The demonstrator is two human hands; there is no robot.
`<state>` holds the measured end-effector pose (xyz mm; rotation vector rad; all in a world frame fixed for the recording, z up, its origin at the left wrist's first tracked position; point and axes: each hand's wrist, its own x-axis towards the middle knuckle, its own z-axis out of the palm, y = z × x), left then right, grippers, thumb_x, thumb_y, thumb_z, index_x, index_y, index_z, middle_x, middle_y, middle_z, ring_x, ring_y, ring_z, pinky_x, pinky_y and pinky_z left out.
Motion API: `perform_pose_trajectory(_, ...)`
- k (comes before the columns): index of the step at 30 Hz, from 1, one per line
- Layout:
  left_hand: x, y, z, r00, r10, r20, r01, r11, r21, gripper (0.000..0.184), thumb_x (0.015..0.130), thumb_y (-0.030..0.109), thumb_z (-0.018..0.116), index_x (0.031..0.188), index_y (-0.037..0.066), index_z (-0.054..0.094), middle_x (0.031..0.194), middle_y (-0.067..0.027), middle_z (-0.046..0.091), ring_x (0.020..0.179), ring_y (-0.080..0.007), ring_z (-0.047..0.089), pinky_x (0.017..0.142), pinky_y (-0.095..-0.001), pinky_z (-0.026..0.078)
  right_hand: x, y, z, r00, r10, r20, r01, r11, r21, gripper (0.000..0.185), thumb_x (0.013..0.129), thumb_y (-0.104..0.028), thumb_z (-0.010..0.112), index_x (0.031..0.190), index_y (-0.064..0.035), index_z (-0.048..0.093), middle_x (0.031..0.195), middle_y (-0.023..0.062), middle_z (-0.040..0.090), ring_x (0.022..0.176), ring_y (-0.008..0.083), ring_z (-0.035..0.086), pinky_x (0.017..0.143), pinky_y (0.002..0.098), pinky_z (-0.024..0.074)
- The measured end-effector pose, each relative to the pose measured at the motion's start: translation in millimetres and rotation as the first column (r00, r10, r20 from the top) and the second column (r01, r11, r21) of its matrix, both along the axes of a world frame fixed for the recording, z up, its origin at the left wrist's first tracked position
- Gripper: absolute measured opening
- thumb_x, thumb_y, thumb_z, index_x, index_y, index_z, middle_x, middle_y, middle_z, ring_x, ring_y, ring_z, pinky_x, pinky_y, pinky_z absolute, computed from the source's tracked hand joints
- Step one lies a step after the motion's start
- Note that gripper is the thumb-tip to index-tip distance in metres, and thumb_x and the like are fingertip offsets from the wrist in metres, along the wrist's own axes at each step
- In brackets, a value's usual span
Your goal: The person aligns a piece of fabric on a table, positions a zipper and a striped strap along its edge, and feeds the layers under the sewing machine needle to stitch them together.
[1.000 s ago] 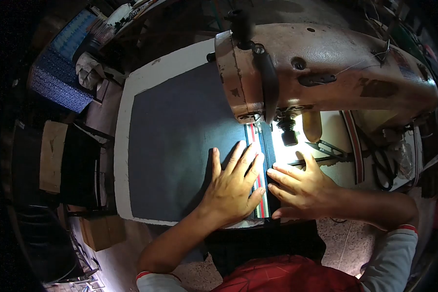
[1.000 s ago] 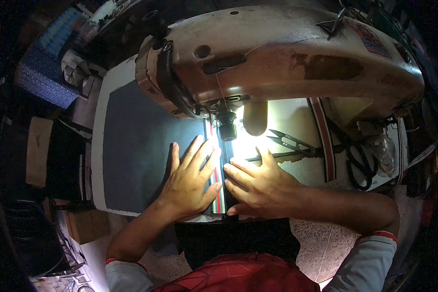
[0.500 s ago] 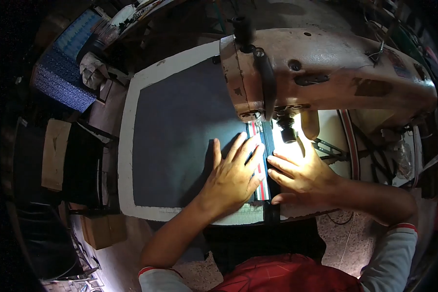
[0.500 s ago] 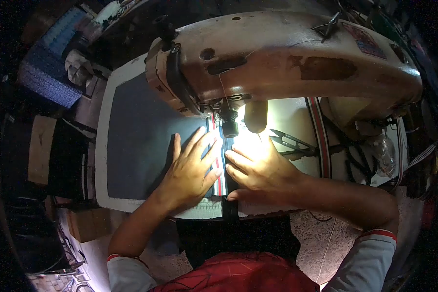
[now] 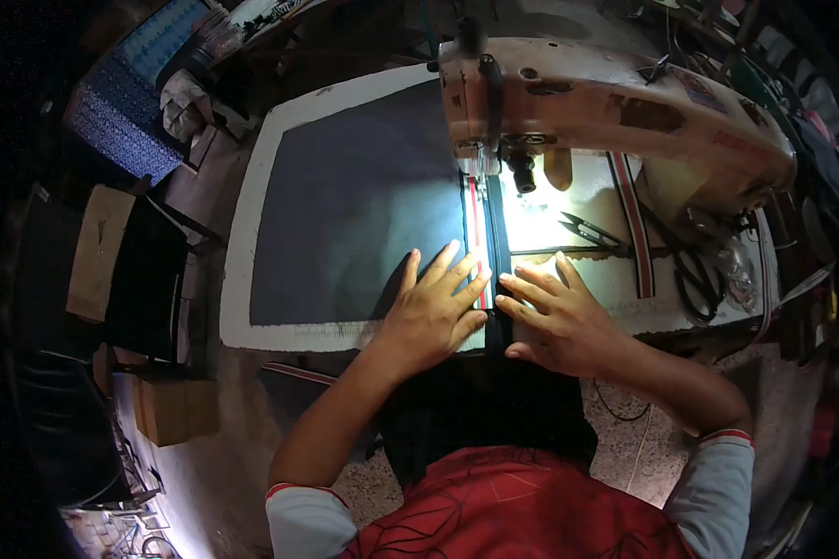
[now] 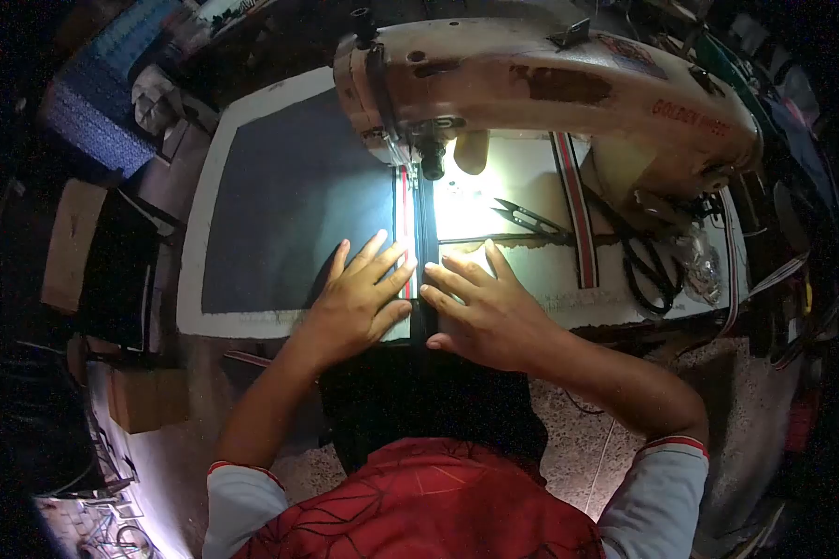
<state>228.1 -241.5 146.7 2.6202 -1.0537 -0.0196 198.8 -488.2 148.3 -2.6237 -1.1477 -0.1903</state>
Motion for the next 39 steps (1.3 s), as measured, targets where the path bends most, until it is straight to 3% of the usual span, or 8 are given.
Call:
perform_pose_trajectory(3,1.9,-5.7,4.0,0.992,0.004,0.129,0.002,0.999,-0.045,0.047,0.093,0.037,0.065,0.129,0.006,0.062,0.139,-0.0169,0.055,0.137,-0.0349,0.044,0.114,-0.0592,0.027,-8.1,-1.7,-3.3,1.0,-0.024,-0.009,0.024,1.0,0.006,0.064,0.088,-0.049,0.069,0.135,-0.0091,0.057,0.143,0.0127,0.052,0.136,0.0295,0.045,0.109,0.0614,0.0326)
perform_pose_trajectory(6,30.8,-27.3,3.9,0.975,0.222,-0.002,-0.207,0.908,-0.365,0.03,0.084,0.029,0.075,0.086,0.003,0.062,0.094,-0.0154,0.063,0.091,-0.0358,0.061,0.08,-0.0439,0.048,-9.3,-0.6,-8.1,0.999,-0.038,0.011,0.038,0.999,0.015,0.062,0.089,-0.05,0.067,0.135,-0.0096,0.057,0.144,0.0119,0.052,0.136,0.0299,0.044,0.109,0.0609,0.0328)
perform_pose_trajectory(9,56.0,-50.6,1.3,0.889,0.452,0.075,-0.392,0.835,-0.387,0.033,0.079,0.029,0.078,0.082,0.001,0.061,0.087,-0.016,0.06,0.088,-0.0364,0.06,0.076,-0.043,0.049,-8.8,0.0,-6.5,0.999,-0.036,0.014,0.036,0.999,0.019,0.061,0.09,-0.05,0.066,0.135,-0.01,0.057,0.145,0.0117,0.052,0.137,0.0297,0.044,0.109,0.0613,0.0325)
perform_pose_trajectory(13,74.8,-53.7,-15.9,0.893,0.413,0.181,-0.299,0.844,-0.446,0.029,0.075,0.024,0.078,0.078,0.001,0.061,0.084,-0.0164,0.061,0.082,-0.0366,0.062,0.073,-0.0437,0.049,-9.1,-1.3,-8.7,0.999,-0.046,0.011,0.046,0.999,0.03,0.061,0.09,-0.051,0.066,0.134,-0.0105,0.058,0.145,0.0111,0.052,0.137,0.0295,0.045,0.109,0.0623,0.0323)
perform_pose_trajectory(28,77.8,-41.0,-21.6,0.943,0.332,0.014,-0.274,0.8,-0.534,0.007,0.08,0.004,0.066,0.082,-0.001,0.063,0.086,-0.015,0.061,0.076,-0.0314,0.061,0.071,-0.0384,0.05,-9.7,-13.7,3.4,1.0,-0.024,-0.011,0.025,0.989,0.145,0.057,0.086,-0.042,0.072,0.131,-0.0081,0.06,0.141,0.0138,0.053,0.131,0.0316,0.05,0.107,0.0588,0.0366)
perform_pose_trajectory(32,73.7,-44.2,-22.1,0.935,0.354,0.04,-0.273,0.785,-0.556,0.007,0.079,0.002,0.065,0.078,0.002,0.058,0.084,-0.0139,0.059,0.081,-0.0346,0.06,0.075,-0.0426,0.049,-12.7,-61.1,27.0,0.747,-0.665,0.022,0.657,0.742,0.134,0.052,0.088,-0.031,0.072,0.127,0.0009,0.061,0.119,0.0206,0.062,0.106,0.0358,0.061,0.091,0.0452,0.049)
perform_pose_trajectory(35,74.8,-47.3,-23.4,0.932,0.363,0.022,-0.288,0.776,-0.562,0.004,0.08,0.002,0.065,0.08,0.002,0.06,0.086,-0.0135,0.061,0.083,-0.0354,0.061,0.077,-0.0431,0.049,-12.9,-88.2,20.1,0.568,-0.823,0.011,0.818,0.565,0.11,0.05,0.089,-0.028,0.072,0.127,0.0016,0.06,0.107,0.0228,0.064,0.102,0.0379,0.062,0.089,0.0482,0.049)
perform_pose_trajectory(39,74.6,-50.1,-25.6,0.915,0.388,0.108,-0.261,0.774,-0.577,0.006,0.081,0.005,0.064,0.086,0.001,0.065,0.089,-0.0138,0.063,0.085,-0.0355,0.062,0.078,-0.0435,0.05,-7.1,-94.4,5.7,0.609,-0.793,-0.015,0.78,0.595,0.192,0.05,0.09,-0.024,0.071,0.132,0.0009,0.058,0.099,0.0221,0.065,0.092,0.0374,0.063,0.082,0.0464,0.05)
